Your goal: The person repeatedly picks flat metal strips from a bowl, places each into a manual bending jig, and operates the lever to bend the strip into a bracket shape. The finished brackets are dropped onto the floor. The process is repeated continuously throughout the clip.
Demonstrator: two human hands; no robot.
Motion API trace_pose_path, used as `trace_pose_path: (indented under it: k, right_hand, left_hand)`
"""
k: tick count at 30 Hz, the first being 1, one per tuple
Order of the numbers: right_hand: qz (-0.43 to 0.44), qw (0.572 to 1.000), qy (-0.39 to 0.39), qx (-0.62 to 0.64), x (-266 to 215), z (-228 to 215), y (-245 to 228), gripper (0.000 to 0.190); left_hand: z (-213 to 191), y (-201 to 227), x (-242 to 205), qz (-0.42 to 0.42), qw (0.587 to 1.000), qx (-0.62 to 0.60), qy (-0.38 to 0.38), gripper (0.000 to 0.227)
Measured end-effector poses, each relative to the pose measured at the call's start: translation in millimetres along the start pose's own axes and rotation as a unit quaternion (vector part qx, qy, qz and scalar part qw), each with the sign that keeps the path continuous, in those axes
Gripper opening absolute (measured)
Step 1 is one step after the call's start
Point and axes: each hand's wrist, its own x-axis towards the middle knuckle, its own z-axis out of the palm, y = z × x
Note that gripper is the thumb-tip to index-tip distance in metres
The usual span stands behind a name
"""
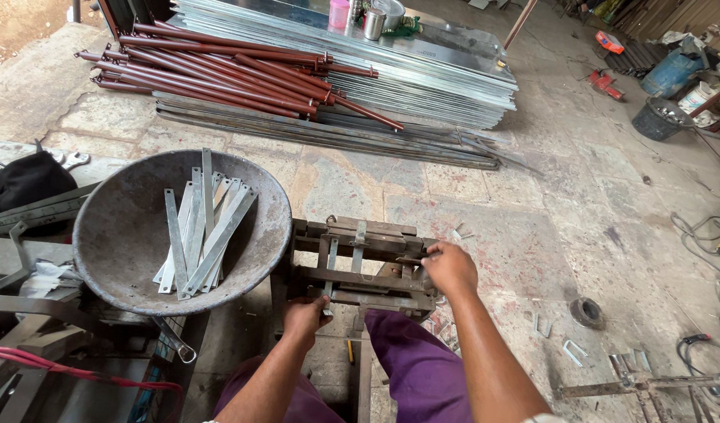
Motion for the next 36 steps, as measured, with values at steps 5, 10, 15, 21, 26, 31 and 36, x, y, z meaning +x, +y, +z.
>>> trace_pose_path:
  k: [5, 10, 15, 21, 26, 31, 36]
  right_hand:
    - [-0.015, 0.997, 0.035, -0.060, -38, 40, 46, 0.021]
    - [-0.147, 0.983, 0.062, -0.089, -88, 131, 118, 0.025]
    - [-0.265, 0.906, 0.327, -0.046, -73, 145, 128, 0.020]
    - [-0.025, 0.996, 0.082, -0.013, -7, 36, 45, 0.023]
    - [-0.034, 0.996, 0.074, -0.027, 21, 7, 6, 0.025]
    - [-0.004, 0.998, 0.059, -0.011, 14, 6, 6, 0.026]
    - [-0.024, 0.998, 0.057, 0.011, 18, 8, 14, 0.026]
  left_hand:
    - [-3, -5, 6, -0.005, 1.000, -0.029, -0.005, 0.022]
    - [-12, -11, 0, 0.049, 0.998, 0.045, 0.017, 0.029]
    - [-24, 10, -47, 0.227, 0.931, 0.284, -0.035, 0.048]
    - [-8, 40, -58, 0.364, 0.844, 0.393, -0.029, 0.033]
    - [8, 49, -45, 0.381, 0.844, 0.366, -0.092, 0.031]
    - [6, 40, -59, 0.269, 0.872, 0.395, -0.105, 0.033]
    - [4, 10, -104, 0.277, 0.882, 0.382, -0.006, 0.034]
